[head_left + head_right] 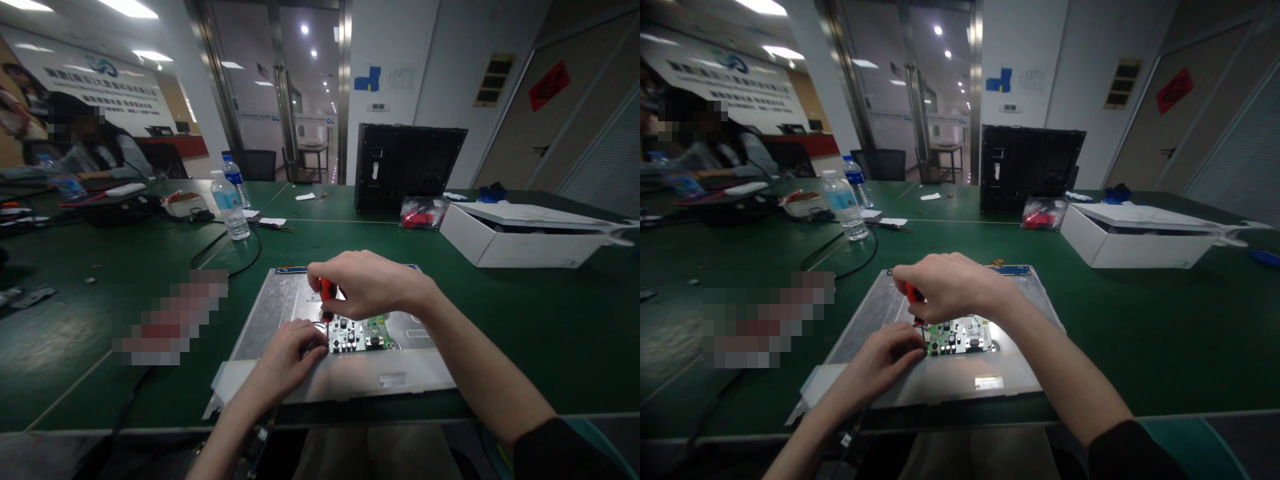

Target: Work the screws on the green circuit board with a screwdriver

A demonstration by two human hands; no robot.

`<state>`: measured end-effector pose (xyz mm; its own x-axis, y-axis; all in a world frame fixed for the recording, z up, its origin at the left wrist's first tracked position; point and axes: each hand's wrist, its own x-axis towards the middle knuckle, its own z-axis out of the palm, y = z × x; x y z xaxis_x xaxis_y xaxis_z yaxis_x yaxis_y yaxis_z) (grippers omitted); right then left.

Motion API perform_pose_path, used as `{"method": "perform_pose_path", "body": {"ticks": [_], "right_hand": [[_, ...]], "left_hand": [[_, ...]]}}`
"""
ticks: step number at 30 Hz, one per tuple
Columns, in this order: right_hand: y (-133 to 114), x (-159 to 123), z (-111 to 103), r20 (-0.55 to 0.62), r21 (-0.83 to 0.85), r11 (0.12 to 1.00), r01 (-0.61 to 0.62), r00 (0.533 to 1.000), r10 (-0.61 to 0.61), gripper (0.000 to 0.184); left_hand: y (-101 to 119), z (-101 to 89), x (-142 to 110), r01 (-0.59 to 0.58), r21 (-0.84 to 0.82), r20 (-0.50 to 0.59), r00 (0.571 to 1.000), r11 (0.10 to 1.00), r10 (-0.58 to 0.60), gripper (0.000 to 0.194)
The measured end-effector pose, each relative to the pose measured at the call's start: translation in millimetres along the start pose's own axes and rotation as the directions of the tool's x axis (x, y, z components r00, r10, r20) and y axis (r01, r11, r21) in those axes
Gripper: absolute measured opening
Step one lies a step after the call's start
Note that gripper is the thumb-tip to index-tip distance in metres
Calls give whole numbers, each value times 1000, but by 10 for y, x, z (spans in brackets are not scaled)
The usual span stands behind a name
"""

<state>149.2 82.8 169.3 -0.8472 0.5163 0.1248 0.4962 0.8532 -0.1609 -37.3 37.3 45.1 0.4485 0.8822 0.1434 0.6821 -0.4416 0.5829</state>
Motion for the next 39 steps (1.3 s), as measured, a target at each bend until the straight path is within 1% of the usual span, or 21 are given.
{"method": "perform_pose_path", "body": {"ticks": [3,5,8,14,17,20,23,28,34,39], "right_hand": [[1,10,5,-16,-33,999,-19,1000,19,15],[4,10,6,-27,-58,998,-33,999,31,18],[1,-3,-1,-13,-60,997,-43,999,43,22],[-19,-18,-19,11,-15,1000,-22,1000,22,16],[-17,-2,-10,4,-20,999,-36,999,36,16],[-6,9,2,-14,-41,998,-49,999,49,19],[-6,1,1,-17,-29,999,-34,999,33,22],[-35,-23,-17,7,13,1000,-13,1000,13,16],[-29,-1,-5,-21,-23,1000,-18,1000,18,12],[-23,5,-2,-32,-58,998,-18,999,16,16]], "left_hand": [[9,-5,0,-2,4,-6,1000,1000,2,13],[11,-7,2,-3,2,-6,1000,1000,3,13],[4,-3,4,-6,-12,-11,1000,1000,6,13],[-4,8,5,46,-28,-48,998,999,-47,11],[8,-5,6,39,-32,-44,998,999,-40,11],[17,-16,6,24,-28,-37,999,999,-25,10],[14,-13,3,28,-28,-36,999,999,-29,11],[1,0,-4,45,-11,-30,998,999,-46,10],[-23,17,-3,43,14,-50,998,999,-42,9],[-15,15,2,31,-2,-42,999,1000,-31,10]]}}
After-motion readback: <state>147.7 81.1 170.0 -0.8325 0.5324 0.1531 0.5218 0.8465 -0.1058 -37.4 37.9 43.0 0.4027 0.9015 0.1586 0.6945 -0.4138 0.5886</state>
